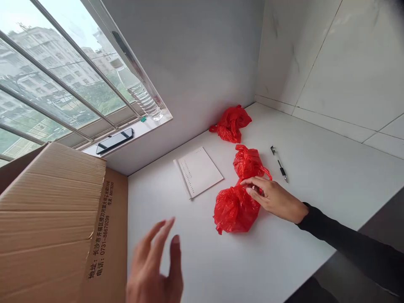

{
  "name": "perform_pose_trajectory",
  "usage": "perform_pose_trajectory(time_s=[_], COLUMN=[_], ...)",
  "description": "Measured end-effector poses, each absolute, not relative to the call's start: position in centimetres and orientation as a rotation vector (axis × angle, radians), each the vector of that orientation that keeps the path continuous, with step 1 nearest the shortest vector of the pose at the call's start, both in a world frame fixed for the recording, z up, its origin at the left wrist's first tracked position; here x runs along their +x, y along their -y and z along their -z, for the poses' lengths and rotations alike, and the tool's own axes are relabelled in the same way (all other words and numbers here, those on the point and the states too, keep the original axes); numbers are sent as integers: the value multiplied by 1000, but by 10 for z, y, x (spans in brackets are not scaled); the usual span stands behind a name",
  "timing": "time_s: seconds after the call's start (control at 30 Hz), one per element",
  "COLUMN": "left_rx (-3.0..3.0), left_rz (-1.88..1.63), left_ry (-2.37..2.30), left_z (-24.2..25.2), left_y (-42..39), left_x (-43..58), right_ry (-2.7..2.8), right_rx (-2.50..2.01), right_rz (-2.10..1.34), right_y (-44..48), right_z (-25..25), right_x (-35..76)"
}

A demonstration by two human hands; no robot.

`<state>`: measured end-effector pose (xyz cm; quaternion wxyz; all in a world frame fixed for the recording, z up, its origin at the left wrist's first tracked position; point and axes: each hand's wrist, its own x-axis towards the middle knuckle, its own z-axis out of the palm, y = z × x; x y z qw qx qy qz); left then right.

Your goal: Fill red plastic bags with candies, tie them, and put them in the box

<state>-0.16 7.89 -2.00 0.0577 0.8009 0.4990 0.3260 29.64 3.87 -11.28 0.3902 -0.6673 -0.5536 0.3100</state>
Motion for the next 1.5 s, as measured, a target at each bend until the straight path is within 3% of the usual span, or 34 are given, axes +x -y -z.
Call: perform_pose_trajectory(time_s=[0.17, 0.33, 0.5, 0.77, 1.03, 1.3, 1.5], left_rx=[2450, 2338, 2239, 1805, 2408, 1669, 2112], left_rz=[-719, -657, -645, -786, -744, -940, -932], left_ry=[-1188, -1192, -1259, -1669, -1192, -1697, -1497], left_z=[87, 110, 111, 95, 97, 85, 81], left_y=[-80, -79, -66, -47, -49, -44, -43], left_x=[68, 72, 37, -8, 13, -19, 5], right_ry=[1394, 1469, 1757, 1654, 1790, 1406, 1481], right_rx=[-1795, -1805, -1718, -1786, -1558, -1766, -1670], right_rz=[-729, -663, -682, -849, -846, -820, -937], right_y=[-54, -45, -30, -16, -24, -13, -17], right_z=[129, 124, 117, 98, 95, 99, 96], right_x=[299, 287, 265, 262, 234, 255, 232])
